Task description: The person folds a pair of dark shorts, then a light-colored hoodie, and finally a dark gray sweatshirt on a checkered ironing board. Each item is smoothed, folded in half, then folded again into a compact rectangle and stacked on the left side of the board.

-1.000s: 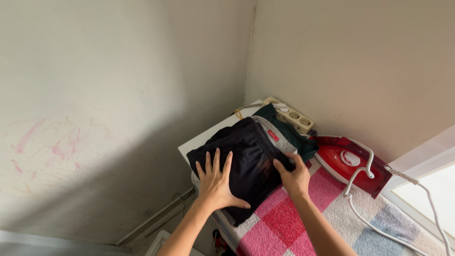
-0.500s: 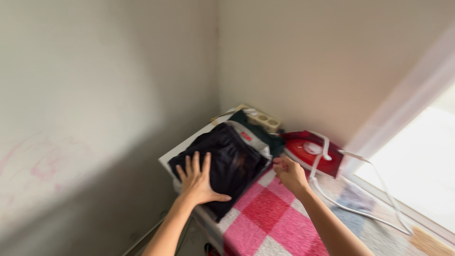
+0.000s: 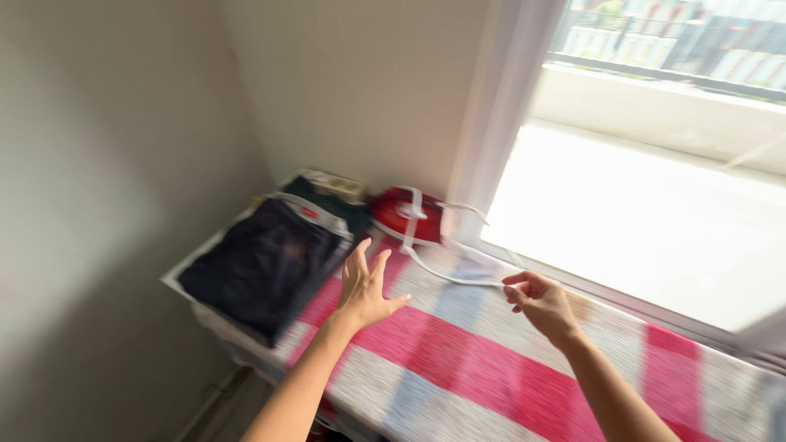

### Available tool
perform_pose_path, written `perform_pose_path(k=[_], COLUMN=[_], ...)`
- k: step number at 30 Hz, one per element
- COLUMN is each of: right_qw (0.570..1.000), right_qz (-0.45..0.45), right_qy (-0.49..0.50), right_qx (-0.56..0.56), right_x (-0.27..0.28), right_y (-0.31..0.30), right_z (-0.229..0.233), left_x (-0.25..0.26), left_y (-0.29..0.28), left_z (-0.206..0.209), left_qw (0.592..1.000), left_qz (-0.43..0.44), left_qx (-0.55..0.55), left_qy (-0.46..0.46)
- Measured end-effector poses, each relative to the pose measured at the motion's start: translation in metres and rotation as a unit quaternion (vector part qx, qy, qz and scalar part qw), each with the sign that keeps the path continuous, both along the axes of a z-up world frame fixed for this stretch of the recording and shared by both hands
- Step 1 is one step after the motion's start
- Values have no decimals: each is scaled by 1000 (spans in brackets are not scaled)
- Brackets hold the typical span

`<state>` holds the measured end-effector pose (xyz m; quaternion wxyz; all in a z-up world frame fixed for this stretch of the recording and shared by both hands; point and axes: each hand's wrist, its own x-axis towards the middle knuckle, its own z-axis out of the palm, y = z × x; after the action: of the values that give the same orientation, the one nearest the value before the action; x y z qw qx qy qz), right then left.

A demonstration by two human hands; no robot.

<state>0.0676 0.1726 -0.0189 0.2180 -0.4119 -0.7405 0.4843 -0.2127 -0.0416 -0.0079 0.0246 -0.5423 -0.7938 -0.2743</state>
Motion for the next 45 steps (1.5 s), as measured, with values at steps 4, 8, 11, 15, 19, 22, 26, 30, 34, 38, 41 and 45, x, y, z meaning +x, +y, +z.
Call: perform_pose_path(k=[4, 8, 11, 15, 19, 22, 26, 30, 34, 38, 41, 45], right_qw=[999, 994, 991, 987, 990, 987, 981, 980, 972, 967, 922, 847], right_qz=[-42, -83, -112, -132, -115, -139, -179, -180, -214, -228, -224, -208], right_qy=[-13, -32, -41, -55, -39, -16, -19, -37, -47, -77, -257, -404], right_qx=[30, 57, 65, 68, 76, 78, 67, 80, 89, 81, 183, 275], right_x=[110, 213, 276, 336, 383, 408, 422, 441, 464, 487, 500, 508], right_y=[20, 32, 37, 38, 38, 41, 35, 27, 22, 10, -2, -14], right_z=[13, 24, 22, 7, -5, -8, -16, -25, -41, -53, -44, -24], left_x=[83, 174, 235, 296, 338, 356, 359, 363, 374, 381, 383, 385], left_y=[35, 64, 81, 93, 104, 115, 128, 146, 156, 159, 157, 155], left_z=[0, 3, 3, 2, 1, 4, 3, -3, -12, -17, -16, -16], left_qw=[997, 991, 986, 984, 979, 969, 965, 963, 954, 942, 940, 934], left_qz=[-7, -27, -53, -78, -108, -126, -158, -178, -216, -250, -253, -248], left_qx=[-47, -103, -131, -123, -147, -188, -192, -184, -191, -210, -214, -249], left_qy=[-59, -78, -88, -101, -90, -100, -87, -82, -78, -82, -86, -72])
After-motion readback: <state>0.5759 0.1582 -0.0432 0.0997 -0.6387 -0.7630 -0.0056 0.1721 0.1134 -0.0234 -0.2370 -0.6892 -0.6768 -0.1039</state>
